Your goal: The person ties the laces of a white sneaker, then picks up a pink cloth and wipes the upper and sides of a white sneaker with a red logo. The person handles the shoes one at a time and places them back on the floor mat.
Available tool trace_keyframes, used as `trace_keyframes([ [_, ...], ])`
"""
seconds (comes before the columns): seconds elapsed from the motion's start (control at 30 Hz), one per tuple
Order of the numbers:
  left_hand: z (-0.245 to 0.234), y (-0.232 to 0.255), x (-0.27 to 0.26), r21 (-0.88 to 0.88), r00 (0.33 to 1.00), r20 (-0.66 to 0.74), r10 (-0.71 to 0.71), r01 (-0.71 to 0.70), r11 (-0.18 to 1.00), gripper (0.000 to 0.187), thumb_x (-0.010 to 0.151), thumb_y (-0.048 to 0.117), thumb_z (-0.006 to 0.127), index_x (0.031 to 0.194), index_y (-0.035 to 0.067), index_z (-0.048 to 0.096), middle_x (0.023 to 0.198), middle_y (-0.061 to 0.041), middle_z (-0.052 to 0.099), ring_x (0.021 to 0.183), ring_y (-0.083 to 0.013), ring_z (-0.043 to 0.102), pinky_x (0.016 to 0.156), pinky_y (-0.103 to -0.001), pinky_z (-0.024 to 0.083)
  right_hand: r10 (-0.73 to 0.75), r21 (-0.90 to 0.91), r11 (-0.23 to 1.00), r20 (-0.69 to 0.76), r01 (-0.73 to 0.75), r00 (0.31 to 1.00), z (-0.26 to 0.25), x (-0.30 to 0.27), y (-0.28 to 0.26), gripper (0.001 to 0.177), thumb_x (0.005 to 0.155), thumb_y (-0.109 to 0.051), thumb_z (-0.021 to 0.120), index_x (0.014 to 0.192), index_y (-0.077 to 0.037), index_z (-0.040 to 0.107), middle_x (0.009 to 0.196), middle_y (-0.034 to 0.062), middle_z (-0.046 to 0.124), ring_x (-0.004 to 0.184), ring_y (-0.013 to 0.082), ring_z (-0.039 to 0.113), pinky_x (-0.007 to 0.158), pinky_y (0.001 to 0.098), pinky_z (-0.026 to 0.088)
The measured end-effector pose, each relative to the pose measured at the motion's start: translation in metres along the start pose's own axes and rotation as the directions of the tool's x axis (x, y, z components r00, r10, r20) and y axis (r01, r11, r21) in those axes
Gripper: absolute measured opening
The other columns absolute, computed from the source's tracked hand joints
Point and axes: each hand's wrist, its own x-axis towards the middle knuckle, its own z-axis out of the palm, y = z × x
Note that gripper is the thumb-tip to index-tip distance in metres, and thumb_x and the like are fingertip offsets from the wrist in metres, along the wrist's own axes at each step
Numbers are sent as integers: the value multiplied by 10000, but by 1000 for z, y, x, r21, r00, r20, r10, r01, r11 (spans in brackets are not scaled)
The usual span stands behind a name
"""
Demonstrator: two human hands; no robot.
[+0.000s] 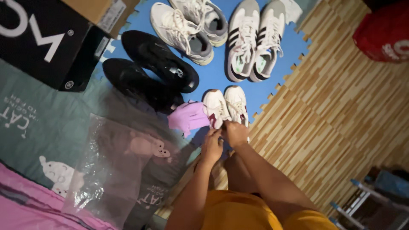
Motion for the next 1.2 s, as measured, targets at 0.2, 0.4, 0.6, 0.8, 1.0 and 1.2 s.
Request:
trace_keyframes([
  [0.2,8,-23,8,26,994,-76,83,-81,996,461,823,83,691,1278,23,648,1221,-194,631,1115,-407,614,952,-456,505,-198,744,652,-21,148,980,-48,-14,41,175,791,-185,792,899,-51,760,866,71,752,799,163,705,749,343,569],
  [0.4,-14,16,2,-679,700,618,-359,705,205,607,968,564,475,1378,119,526,1292,-117,616,1192,-403,607,898,-624,511,-378,843,526,115,110,919,-105,-57,57,151,800,-141,768,876,-19,719,849,33,705,849,126,638,803,311,524],
  [0.6,-21,12,-42,-829,903,424,76,353,433,709,946,429,649,1514,118,363,1416,-104,548,1291,-313,546,1029,-583,455,-362,650,663,-156,372,919,-116,-76,-18,181,796,-136,741,943,-51,680,909,92,712,892,228,672,816,350,528],
  [0.8,-32,-104,-65,-317,989,-122,88,-123,941,711,866,230,794,1476,43,481,1421,-105,584,1214,-232,622,1012,-381,517,-352,529,723,-270,444,896,-108,-53,-28,321,819,-137,745,1111,-25,675,1148,198,650,1052,378,619,848,430,538],
  [1.0,-172,-204,-104,24,651,-759,-16,52,998,504,895,182,772,1318,99,510,1171,-106,679,1043,-257,652,874,-432,527,-328,485,790,-181,374,927,-36,6,-29,239,853,-87,696,1092,-74,714,1303,184,646,1187,369,646,994,388,543],
  [1.2,-234,-229,-109,-876,267,-449,-853,58,479,964,779,205,739,1567,193,183,1420,-76,421,1180,-331,526,812,-531,543,-562,162,794,-170,586,809,23,50,-79,303,653,4,759,896,-175,783,1243,134,707,1229,361,622,1085,448,477],
])
